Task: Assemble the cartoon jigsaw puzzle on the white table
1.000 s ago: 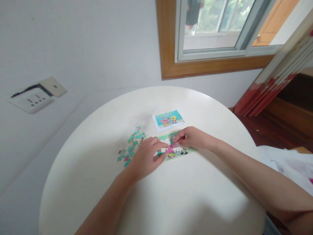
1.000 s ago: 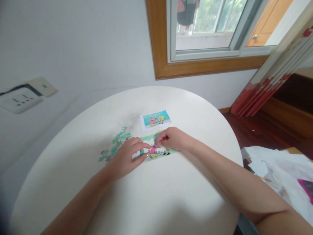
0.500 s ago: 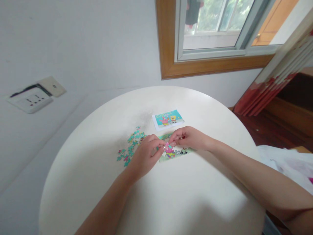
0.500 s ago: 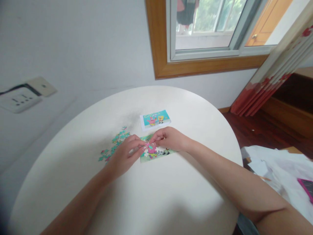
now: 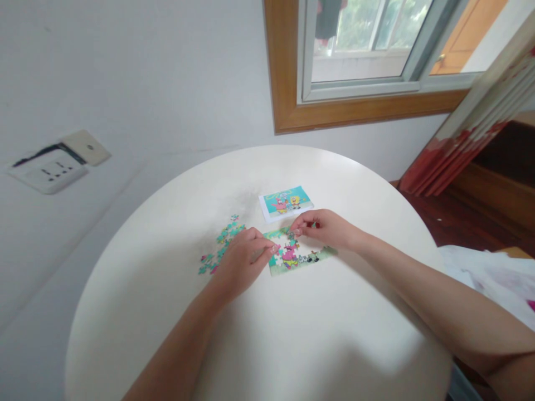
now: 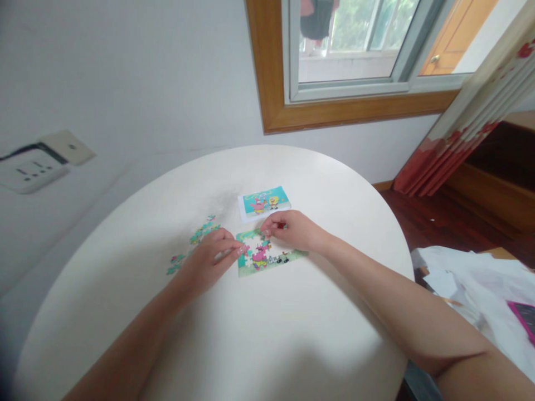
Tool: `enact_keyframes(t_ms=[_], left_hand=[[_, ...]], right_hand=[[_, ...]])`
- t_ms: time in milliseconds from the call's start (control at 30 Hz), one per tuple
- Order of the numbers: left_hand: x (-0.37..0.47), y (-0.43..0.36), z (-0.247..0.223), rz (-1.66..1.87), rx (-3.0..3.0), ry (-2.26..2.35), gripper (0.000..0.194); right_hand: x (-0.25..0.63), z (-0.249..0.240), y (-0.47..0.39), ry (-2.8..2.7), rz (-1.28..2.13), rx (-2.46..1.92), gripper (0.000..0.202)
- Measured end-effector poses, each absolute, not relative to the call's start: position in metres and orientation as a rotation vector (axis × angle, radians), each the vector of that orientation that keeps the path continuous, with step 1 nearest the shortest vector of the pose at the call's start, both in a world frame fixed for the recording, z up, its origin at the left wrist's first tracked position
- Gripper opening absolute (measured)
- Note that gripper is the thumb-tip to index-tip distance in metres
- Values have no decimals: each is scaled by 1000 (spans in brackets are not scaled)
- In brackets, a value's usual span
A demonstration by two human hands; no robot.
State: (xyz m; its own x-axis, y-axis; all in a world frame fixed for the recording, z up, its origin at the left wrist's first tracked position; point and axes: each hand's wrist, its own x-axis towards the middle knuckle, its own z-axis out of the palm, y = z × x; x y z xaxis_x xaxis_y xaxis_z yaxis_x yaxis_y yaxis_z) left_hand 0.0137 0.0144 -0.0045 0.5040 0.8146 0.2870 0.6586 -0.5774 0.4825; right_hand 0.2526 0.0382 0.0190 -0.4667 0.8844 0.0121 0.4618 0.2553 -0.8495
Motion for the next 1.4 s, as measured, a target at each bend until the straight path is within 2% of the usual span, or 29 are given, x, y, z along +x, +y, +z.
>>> enact_keyframes(t_ms=[133, 533, 800, 1133, 1267, 1400], left_hand=[[11, 15, 0, 674, 2450, 1300, 27], [11, 14, -2, 680, 2455, 1238, 14], [10, 12, 2, 591, 2428, 1195, 16], [17, 10, 1, 635, 2381, 1093, 19], [22, 9, 2, 659, 2338, 1073, 21], [26, 8, 5, 693, 2297, 1053, 25]], right_hand=[[251, 20, 36, -2068, 1099, -1239, 21], [251, 13, 36, -2105, 1138, -1217, 23], [251, 11, 35, -2120, 1120, -1212, 23], [239, 21, 20, -2380, 789, -854, 18], [238, 19, 23, -2298, 931, -893, 10], [238, 20, 23, -2193, 1210, -977, 15]])
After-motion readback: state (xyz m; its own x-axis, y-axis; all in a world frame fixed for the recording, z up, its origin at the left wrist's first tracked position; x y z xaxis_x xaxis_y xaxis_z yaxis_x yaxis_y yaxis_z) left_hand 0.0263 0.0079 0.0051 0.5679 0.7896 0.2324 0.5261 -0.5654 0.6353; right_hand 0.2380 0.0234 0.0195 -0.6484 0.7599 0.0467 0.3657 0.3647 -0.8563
